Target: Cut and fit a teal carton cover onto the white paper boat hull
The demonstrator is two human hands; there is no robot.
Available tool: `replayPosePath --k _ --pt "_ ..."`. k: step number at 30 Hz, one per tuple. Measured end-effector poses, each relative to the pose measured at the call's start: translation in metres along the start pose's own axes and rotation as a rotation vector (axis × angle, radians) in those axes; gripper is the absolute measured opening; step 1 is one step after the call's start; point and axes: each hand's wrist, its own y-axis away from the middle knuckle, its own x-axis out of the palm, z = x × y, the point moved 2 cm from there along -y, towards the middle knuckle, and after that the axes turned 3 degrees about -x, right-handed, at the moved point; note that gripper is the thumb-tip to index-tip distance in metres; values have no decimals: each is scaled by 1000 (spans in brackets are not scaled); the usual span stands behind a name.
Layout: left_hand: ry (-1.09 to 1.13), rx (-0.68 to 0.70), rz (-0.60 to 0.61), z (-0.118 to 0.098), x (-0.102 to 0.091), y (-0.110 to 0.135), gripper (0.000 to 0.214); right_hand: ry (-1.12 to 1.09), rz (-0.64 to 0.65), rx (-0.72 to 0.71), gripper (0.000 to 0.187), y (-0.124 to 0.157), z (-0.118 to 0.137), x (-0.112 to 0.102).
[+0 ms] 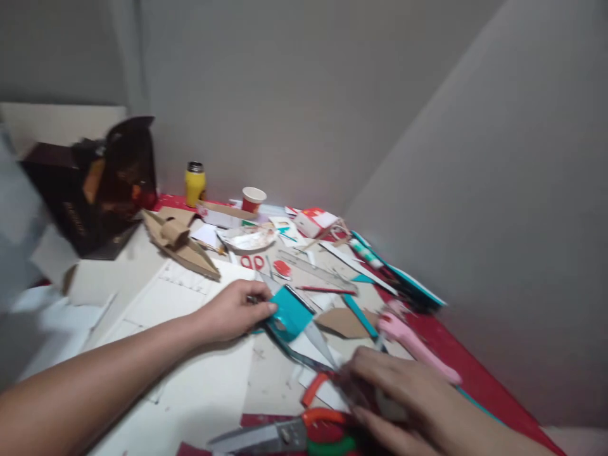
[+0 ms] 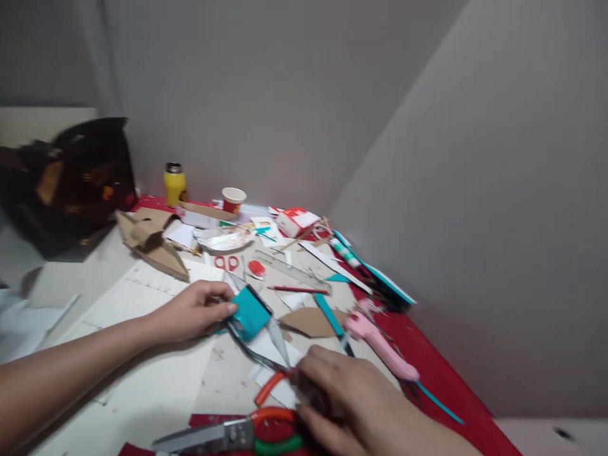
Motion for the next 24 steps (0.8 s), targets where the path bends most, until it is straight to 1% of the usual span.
replayPosePath --k 1,3,5,7,12,17,21,24 --pt "10 -13 10 0 0 -1 16 -31 71 -8 10 5 5 0" --pt "33 -34 28 1 0 -3 19 -67 135 -51 27 12 12 1" --pt "47 -51 37 1 1 -4 21 -68 114 -85 36 16 15 2" --pt "56 -67 36 2 2 -4 22 -59 96 -109 35 18 16 5" --pt "88 -94 22 -2 4 -2 23 -55 109 -154 22 13 22 13" --pt "140 -94 7 -6 2 -3 25 -11 147 -183 24 4 25 15" --pt "162 -103 -7 -6 -1 -5 31 -10 179 -114 31 7 19 12" --pt "171 -121 -7 -4 -2 -5 32 -30 209 20 29 22 8 13"
